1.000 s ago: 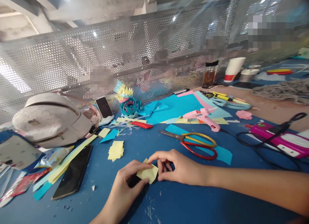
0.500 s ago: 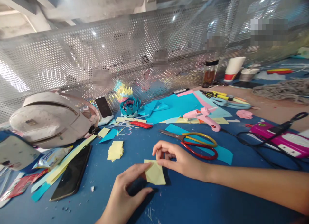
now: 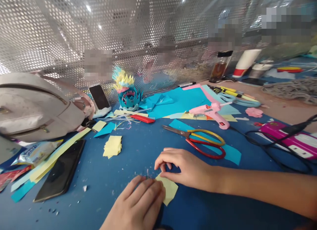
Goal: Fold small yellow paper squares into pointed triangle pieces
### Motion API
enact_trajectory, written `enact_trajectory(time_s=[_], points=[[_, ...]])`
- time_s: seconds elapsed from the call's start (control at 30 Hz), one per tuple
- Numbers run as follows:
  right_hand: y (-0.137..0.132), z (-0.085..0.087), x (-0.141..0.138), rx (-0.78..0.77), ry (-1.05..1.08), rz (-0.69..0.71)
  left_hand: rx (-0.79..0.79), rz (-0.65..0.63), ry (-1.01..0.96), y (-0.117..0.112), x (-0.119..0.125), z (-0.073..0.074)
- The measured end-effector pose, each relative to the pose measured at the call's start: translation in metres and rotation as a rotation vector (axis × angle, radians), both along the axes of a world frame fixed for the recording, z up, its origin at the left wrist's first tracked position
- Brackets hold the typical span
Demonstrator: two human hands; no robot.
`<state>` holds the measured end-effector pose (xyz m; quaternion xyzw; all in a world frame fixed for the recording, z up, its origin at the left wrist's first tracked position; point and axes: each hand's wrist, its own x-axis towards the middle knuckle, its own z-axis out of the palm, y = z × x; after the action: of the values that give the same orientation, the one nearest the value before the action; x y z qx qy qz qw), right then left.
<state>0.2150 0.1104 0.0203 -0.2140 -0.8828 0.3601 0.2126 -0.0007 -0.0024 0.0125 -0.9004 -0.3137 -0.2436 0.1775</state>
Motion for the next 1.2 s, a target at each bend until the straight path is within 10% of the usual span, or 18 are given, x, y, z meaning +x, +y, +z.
enact_trajectory(time_s=[1.2], points=[[0.002,0.0,0.006,0.314,-0.021,0.095,0.046,0.104,-0.132,-0.003,0.005,-0.013]])
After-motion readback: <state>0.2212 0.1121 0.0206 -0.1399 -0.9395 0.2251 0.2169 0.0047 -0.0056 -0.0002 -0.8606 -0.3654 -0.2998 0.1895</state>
